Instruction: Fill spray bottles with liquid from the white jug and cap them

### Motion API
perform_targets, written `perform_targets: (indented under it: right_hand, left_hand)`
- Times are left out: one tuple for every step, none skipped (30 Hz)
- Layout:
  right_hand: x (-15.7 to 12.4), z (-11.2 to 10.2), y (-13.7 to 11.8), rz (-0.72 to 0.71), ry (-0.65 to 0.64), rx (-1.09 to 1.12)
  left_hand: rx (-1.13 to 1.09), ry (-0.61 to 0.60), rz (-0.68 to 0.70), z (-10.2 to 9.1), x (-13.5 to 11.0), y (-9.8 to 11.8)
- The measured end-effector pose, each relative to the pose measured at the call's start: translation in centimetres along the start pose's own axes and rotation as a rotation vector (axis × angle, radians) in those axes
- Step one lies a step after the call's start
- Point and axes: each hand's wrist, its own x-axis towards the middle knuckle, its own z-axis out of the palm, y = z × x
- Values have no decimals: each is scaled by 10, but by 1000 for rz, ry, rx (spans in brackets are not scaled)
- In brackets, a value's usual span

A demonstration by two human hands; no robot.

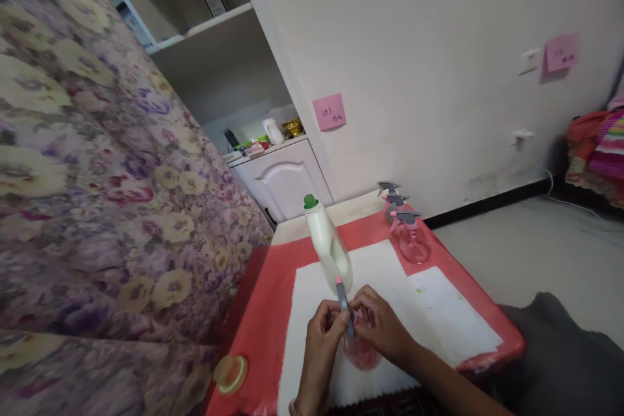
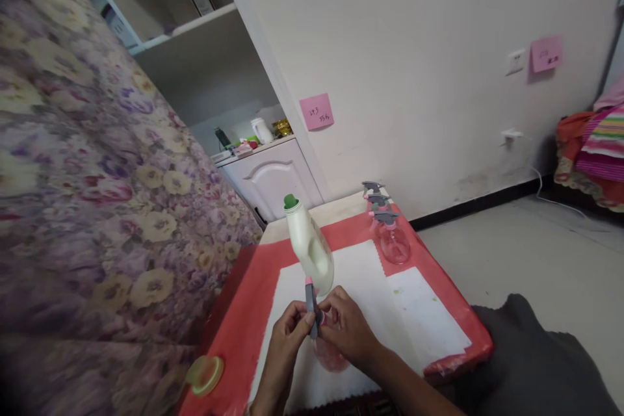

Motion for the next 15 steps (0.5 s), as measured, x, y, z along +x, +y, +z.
perform_targets:
  right_hand:
    - [0,1,-1,24,42,-23]
    - [0,2,-2,45,67,-41]
    - [-1,2,-3,55,64,-47]
    - [-1,1,-5,53,36,-39]
    - [-1,0,-6,37,-8,-21]
    - [-1,-1,-7,12,-50,0]
    - [-2,-2,-8,-12,-79,16]
    - [-2,-2,-7,-32,-84,24]
    - [-2,-2,-7,-41,-65,22]
    - [-2,-1,-5,-35,-28,13]
    - [-2,0,-4,-21,12,0]
    - [-2,2,-3,-4,45,-10]
    - [-3,3,-2,10,58,-15]
    - [-3,3,-1,18,48,-14]
    - [-3,3,-1,16,19,-6]
  left_hand:
    - [5,-6,-3,-1,0,-1]
    - [9,-11,-4,-1,0,-2]
    - [12,-14,-2,-2,0,-3]
    - [12,-13,3,-2,0,-4]
    - [11,-15,10,-2,0,-4]
    - [9,-13,19,-2,0,-5]
    - [8,-12,27,-1,0,-4]
    - [8,-8,31,-1,0,-4]
    - [8,-3,31,0,-1,-3]
    - [9,2,28,0,-1,-2]
    - [9,8,25,1,-1,-2]
    - [8,14,21,1,-1,-1]
    - [7,17,17,1,-1,-1]
    - [5,19,16,1,-2,0]
    - [5,19,18,1,-2,0]
